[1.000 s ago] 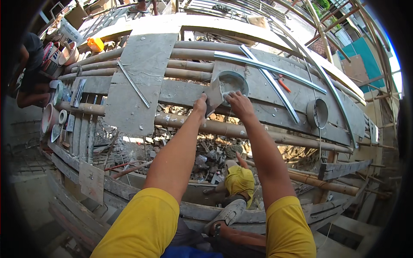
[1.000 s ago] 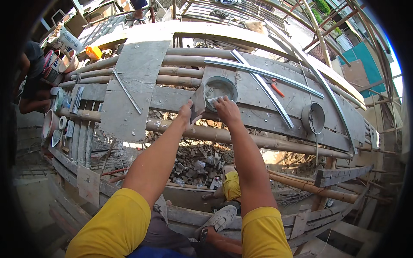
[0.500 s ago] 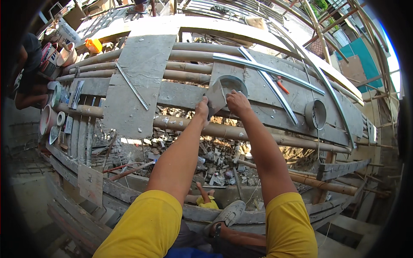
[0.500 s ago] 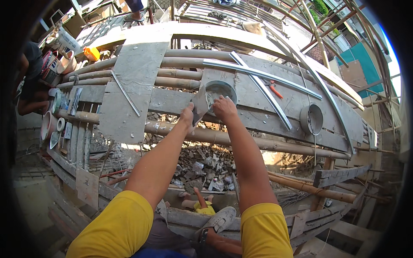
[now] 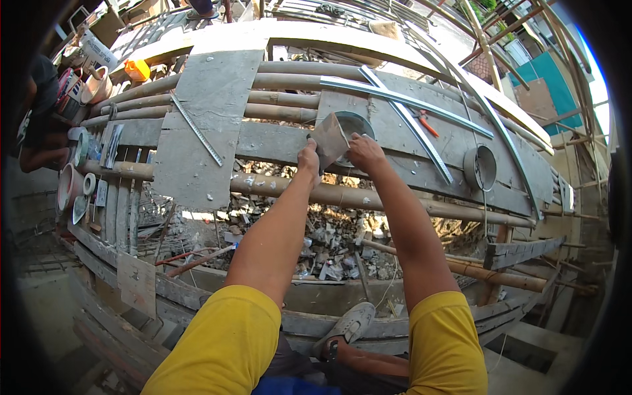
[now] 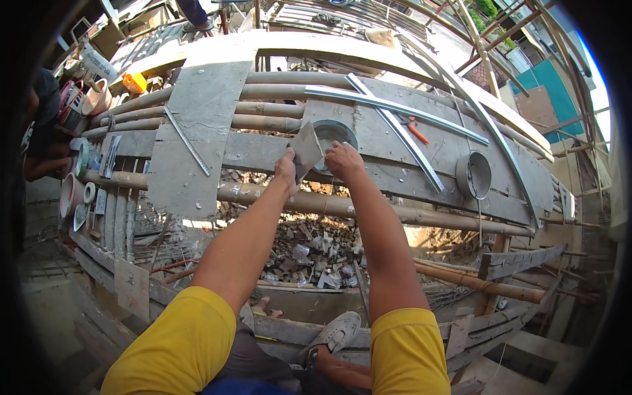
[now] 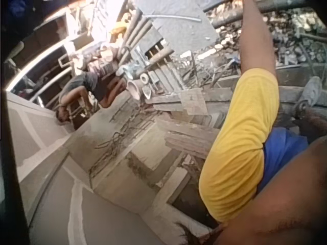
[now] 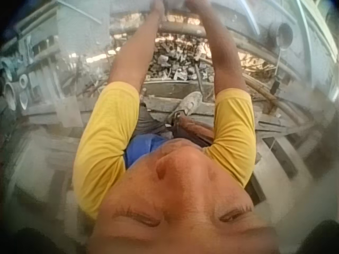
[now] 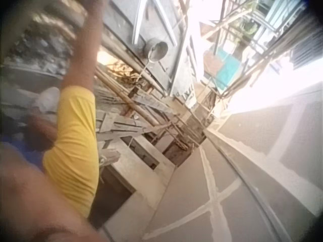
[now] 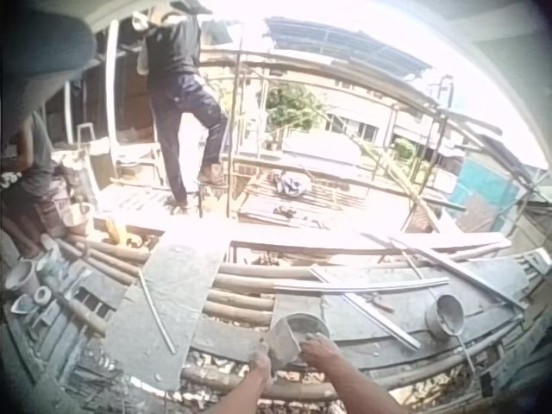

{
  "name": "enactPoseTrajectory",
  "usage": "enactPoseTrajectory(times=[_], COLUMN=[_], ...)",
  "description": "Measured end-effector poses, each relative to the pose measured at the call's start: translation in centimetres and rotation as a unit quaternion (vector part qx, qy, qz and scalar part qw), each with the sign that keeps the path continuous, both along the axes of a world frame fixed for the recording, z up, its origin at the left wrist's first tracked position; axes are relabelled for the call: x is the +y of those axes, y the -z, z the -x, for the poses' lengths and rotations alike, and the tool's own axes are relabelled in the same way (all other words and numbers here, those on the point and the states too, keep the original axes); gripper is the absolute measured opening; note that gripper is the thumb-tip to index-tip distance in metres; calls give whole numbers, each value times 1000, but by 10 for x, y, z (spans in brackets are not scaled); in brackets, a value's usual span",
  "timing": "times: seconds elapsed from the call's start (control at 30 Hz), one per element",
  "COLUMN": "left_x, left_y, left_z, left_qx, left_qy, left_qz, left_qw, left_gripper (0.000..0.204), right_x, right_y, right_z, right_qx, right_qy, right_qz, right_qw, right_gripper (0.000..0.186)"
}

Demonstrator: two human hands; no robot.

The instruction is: The person applies plaster to a ceiling corner using a putty knife and a hawk, smoothing the material along the corner joint.

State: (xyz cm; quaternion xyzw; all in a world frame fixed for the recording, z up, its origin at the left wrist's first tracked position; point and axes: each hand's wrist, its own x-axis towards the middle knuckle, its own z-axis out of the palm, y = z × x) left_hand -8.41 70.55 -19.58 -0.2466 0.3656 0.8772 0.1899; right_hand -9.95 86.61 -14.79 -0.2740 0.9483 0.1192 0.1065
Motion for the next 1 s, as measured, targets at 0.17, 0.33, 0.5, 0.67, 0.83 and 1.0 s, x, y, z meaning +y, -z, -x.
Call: enactPoseTrajectory(times=[0.17, 0.33, 0.5, 0.67, 0.83, 1.0], left_x=[15, -6, 36, 67, 78, 62], left_y=[-10, 7, -53, -162, -240, -282], left_z=[1, 20, 15, -19, -46, -44], left_qx=[21, 9, -22, 3, 71, 218], left_qy=[-8, -2, 48, 218, 232, 230], left_qz=[-27, 125, -36, -26, -118, -160], left_qw=[999, 992, 998, 976, 963, 935], left_gripper=[43, 53, 41, 32, 28, 24], right_x=[26, 63, 105, 68, 88, 123], right_y=[-13, -49, -107, -194, -218, -255], right_z=[9, -2, -64, -130, -162, -194], right_qx=[-36, 30, 129, 287, 363, 304], right_qy=[33, 240, 314, 162, 85, 76], right_qz=[-77, 301, 498, 506, 380, 194], right_qw=[996, 922, 798, 797, 847, 929], right_gripper=[23, 32, 23, 30, 48, 57])
